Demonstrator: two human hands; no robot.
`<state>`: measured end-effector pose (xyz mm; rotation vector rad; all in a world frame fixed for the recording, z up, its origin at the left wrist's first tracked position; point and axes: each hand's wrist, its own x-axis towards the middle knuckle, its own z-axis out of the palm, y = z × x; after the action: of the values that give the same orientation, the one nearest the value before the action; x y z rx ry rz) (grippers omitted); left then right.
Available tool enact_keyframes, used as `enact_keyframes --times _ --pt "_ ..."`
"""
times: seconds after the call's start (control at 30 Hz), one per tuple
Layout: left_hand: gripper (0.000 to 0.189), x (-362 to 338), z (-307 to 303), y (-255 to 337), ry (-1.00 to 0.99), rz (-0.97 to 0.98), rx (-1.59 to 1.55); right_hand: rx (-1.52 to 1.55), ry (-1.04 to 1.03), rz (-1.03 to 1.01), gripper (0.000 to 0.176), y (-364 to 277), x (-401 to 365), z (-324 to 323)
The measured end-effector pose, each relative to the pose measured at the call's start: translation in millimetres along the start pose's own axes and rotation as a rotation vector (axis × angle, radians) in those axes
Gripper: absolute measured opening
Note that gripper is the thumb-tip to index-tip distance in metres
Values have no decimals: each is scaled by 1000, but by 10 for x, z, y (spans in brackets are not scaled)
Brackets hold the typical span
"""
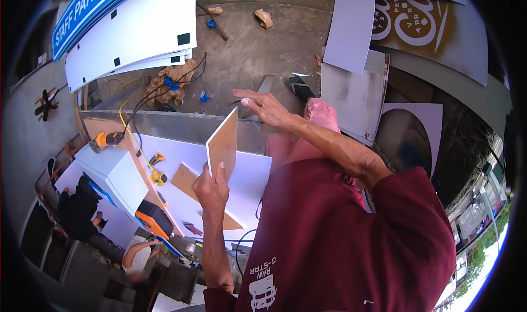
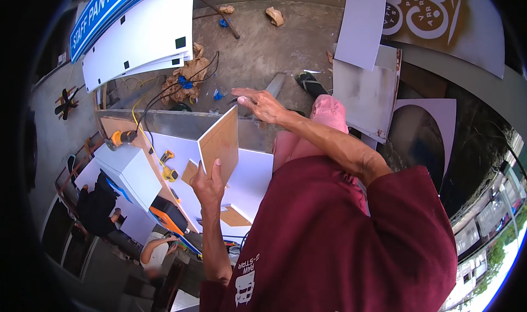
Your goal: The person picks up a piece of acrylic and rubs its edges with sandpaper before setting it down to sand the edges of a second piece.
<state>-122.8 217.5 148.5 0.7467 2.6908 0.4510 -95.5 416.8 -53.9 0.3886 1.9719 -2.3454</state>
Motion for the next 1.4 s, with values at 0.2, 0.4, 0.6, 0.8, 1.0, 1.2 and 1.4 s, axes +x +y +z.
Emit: enact_keyframes --times 0.2,0.4,0.6,0.8,1.0,1.2,1.4 --pt "15 36 45 -18 30 -10 -53 38 -42 -360 50 -889 -320 462" --pt "16 13 -34 -31 5 -17 -57 -32 -55 -140 54 -188 -155 376" --pt "17 -25 -28 -29 -10 -20 -37 107 -103 -327 54 -1112 -326 447" --pt "18 3 46 -43 15 -8 -82 25 -99 -283 48 -1060 -300 416" --pt "18 13 30 -38 2 -26 -76 14 -144 -303 48 -700 -180 350" --pt "16 17 40 5 42 23 -56 78 -37 -435 47 -1345 -416 493" --pt "14 21 34 -33 20 -10 -78 -1 -42 -159 51 -336 -156 364"
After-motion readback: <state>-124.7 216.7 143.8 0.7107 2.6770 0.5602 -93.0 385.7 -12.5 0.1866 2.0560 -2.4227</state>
